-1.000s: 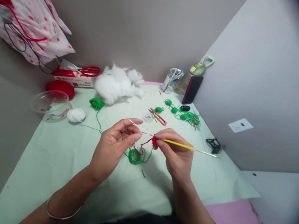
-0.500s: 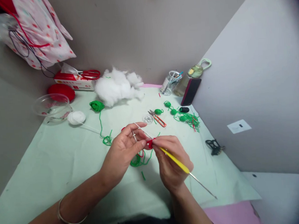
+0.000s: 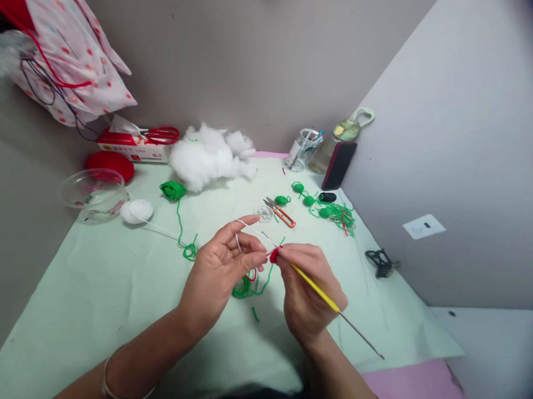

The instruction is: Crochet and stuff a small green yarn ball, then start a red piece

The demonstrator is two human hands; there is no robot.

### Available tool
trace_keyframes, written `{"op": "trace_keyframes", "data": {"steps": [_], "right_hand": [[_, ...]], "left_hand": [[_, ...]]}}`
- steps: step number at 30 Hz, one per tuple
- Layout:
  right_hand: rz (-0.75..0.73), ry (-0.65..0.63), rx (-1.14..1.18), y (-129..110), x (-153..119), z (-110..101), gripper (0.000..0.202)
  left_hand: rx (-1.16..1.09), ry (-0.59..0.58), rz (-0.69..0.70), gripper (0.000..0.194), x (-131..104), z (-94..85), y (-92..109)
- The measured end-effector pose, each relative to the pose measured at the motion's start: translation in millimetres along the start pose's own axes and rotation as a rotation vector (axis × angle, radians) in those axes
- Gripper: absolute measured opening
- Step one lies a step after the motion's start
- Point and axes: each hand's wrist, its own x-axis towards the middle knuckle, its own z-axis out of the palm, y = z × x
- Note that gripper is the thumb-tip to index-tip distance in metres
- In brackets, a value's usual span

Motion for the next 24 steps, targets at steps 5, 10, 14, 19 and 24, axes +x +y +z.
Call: {"op": "trace_keyframes", "data": {"steps": [5, 10, 14, 19, 24], "right_hand": [[0.057, -0.046, 0.023, 0.4, -1.0, 2.3, 0.033], [0.079, -0.052, -0.011, 1.6, -1.3, 4.0, 0.030], [0.078, -0.066, -0.006, 0.7, -1.6, 3.0, 0.032], [0.034, -0.140, -0.011, 1.0, -2.2, 2.6, 0.037], [-0.143, -0.056, -0.102, 5.2, -6.7, 5.3, 0.045]], "left_hand": [[0.045, -0.001, 0.028, 0.038, -3.6, 1.4, 1.2], [0.026, -0.026, 0.011, 0.044, -2.1, 3.3, 1.1], [0.029, 0.002, 0.000, 0.047, 0.9, 3.2, 0.9], [0.040, 0.035, 0.014, 0.043, 0.2, 0.7, 1.2], [0.020, 0.053, 0.020, 0.050, -0.6, 3.4, 0.3]]}}
